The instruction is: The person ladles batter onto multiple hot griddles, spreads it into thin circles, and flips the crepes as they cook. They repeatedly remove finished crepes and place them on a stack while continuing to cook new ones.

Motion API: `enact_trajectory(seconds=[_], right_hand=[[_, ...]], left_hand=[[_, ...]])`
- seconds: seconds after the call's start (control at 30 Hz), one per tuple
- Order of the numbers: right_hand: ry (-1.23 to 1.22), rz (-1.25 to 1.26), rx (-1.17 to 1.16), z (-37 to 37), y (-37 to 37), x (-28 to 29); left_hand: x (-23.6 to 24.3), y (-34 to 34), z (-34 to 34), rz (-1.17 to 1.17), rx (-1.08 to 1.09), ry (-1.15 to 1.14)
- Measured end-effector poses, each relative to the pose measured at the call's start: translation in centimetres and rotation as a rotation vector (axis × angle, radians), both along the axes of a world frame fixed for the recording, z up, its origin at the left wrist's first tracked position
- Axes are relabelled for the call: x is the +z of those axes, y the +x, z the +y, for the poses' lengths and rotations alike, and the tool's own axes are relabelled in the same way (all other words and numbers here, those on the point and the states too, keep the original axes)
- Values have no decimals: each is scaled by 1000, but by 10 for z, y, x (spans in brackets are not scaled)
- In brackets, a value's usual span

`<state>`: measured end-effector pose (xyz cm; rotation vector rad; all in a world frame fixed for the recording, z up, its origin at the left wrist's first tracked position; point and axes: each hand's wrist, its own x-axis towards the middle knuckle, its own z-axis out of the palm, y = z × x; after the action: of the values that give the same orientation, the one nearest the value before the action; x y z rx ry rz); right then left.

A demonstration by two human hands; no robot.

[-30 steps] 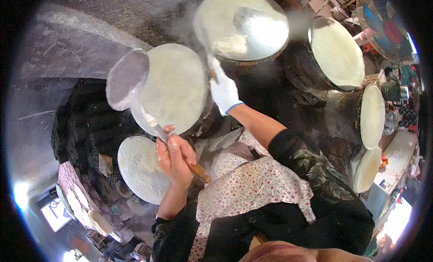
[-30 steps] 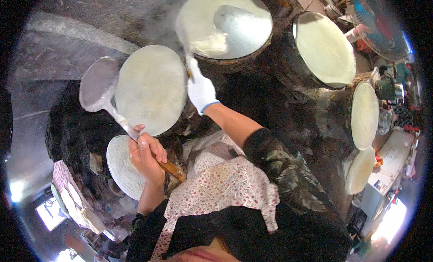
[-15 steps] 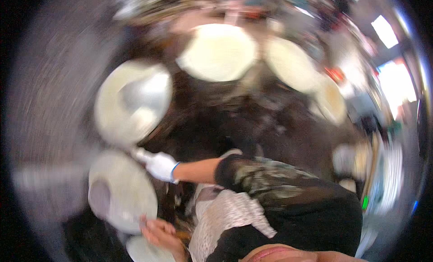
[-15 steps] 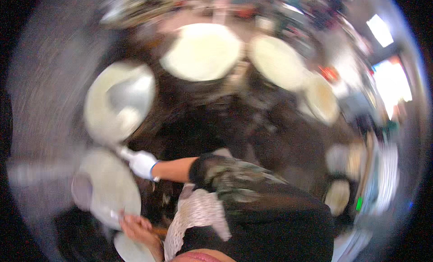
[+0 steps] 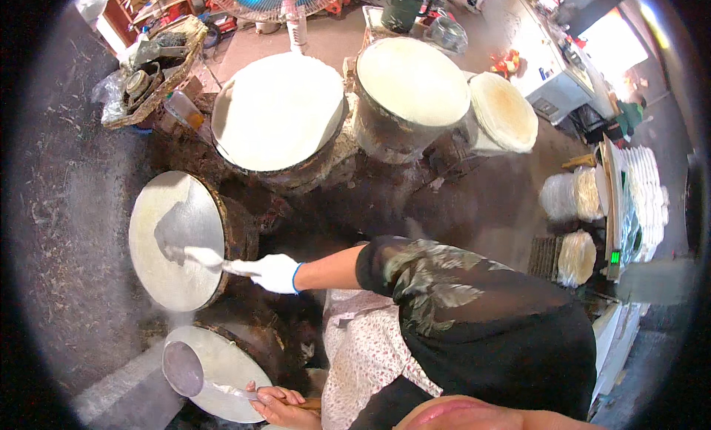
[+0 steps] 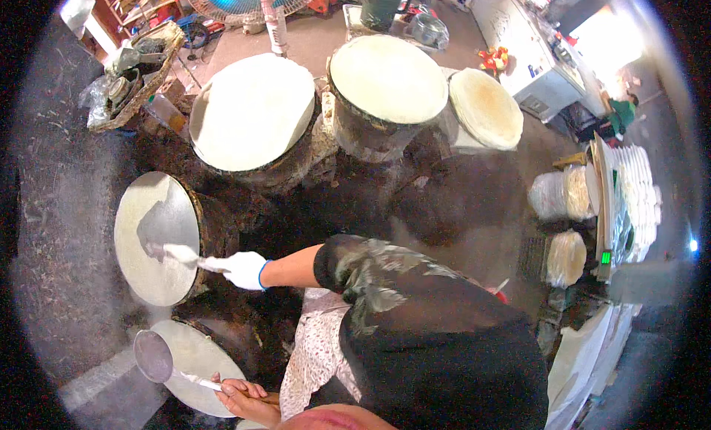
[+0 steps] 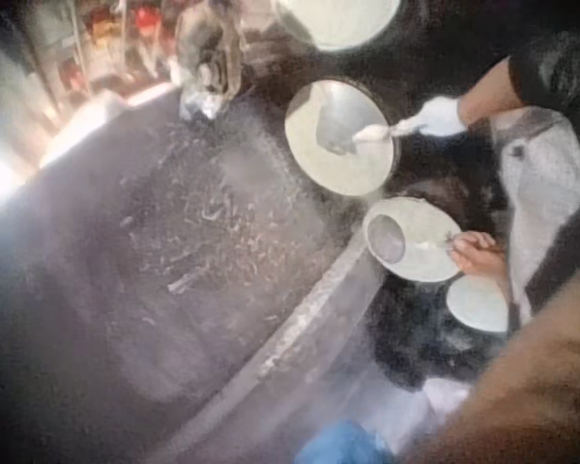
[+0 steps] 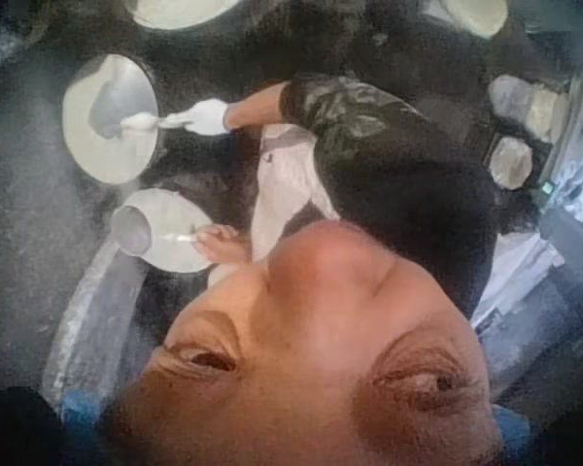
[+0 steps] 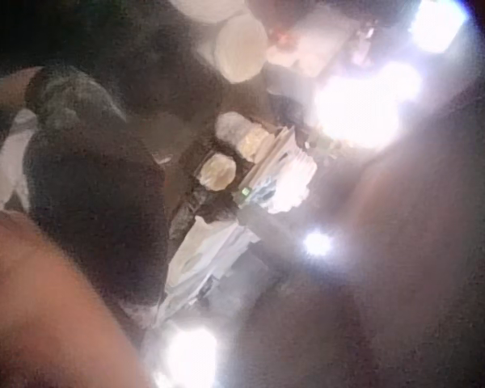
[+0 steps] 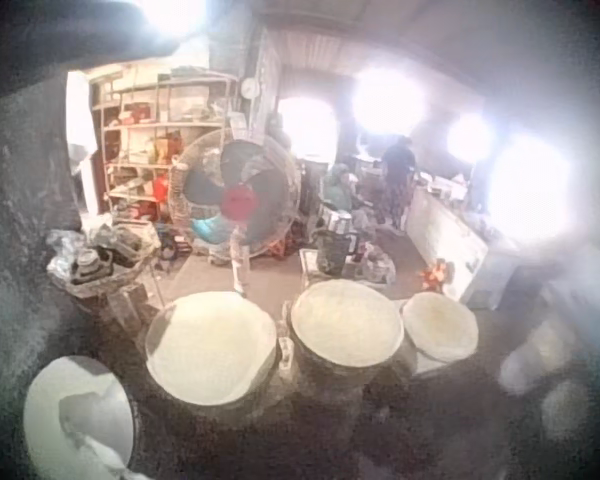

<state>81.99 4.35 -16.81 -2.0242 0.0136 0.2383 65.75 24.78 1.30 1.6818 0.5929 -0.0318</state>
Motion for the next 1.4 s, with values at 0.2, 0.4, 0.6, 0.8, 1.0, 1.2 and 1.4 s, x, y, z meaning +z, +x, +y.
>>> enact_trajectory(seconds=[0.2, 0.4, 0.6, 0.8, 1.0, 1.2, 1.4], right_hand=[[-8, 35, 316, 33, 19, 38], [90, 236, -156, -25, 18, 3], [-12, 71, 91, -42, 34, -30], [62, 117, 120, -67, 58, -2], [119, 397, -64, -78, 105, 23], [-79, 270, 494, -72, 53, 25], [28, 37, 9, -109, 94, -8]], left_hand=[[9, 25, -17, 14, 75, 67], [3, 28, -39, -60, 56, -318], [14, 27, -60, -49, 96, -283], [11, 19, -86, -30, 186, -243], [15, 18, -100, -34, 221, -213], [8, 38, -107, -47, 199, -297], [-2, 54, -110, -78, 271, -226]])
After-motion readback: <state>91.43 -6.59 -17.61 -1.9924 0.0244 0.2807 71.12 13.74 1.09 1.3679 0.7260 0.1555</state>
